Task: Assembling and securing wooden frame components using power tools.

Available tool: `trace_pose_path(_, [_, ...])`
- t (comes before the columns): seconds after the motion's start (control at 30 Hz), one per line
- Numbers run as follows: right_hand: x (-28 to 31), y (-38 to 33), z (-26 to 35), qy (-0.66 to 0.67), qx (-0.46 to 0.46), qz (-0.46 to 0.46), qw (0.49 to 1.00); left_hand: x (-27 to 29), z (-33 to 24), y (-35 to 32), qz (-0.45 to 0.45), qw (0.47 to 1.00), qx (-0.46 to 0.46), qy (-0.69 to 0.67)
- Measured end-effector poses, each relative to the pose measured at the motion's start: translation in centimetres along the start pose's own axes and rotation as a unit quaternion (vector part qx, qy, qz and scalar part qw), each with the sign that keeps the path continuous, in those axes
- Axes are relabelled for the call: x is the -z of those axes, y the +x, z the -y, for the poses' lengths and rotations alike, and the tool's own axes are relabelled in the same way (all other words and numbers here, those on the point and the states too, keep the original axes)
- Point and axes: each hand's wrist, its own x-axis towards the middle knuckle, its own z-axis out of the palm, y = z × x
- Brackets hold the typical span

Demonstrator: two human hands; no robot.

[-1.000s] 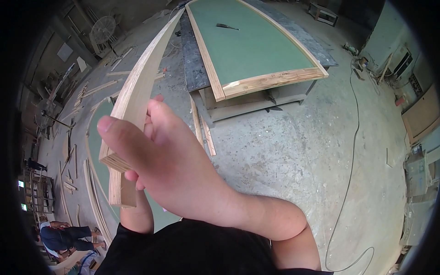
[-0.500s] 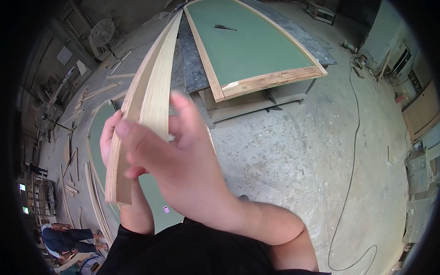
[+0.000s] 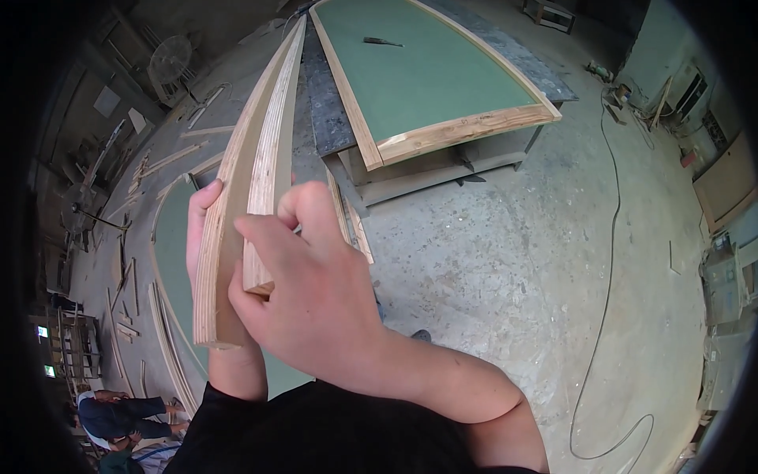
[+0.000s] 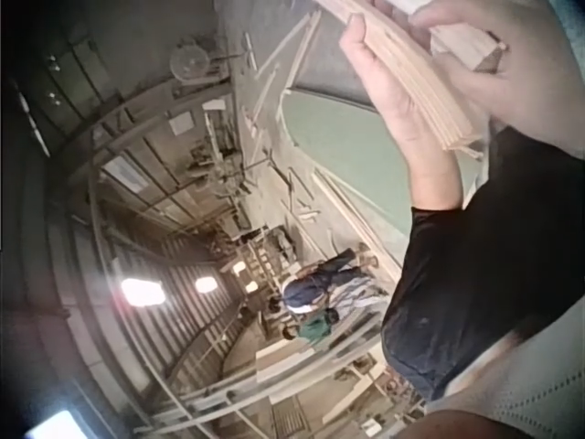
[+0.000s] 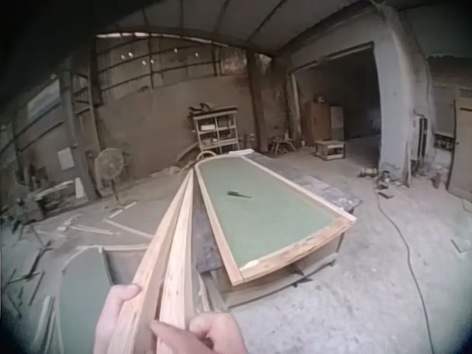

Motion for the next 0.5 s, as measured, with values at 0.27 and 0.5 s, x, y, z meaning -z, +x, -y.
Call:
trace_pose_path(0.27, [0.8,0.3,-0.1,0.128,0.027,0.056,0.99,-0.8,-0.6,-0.4,0.006,0.998,0.043,-0.043])
trace_pose_path(0.5, [0.5,0.2,-0.2,0.177,-0.065,0.088,0.978,0.1,-0.5,0.2,-0.005,0.999,0.013,-0.03])
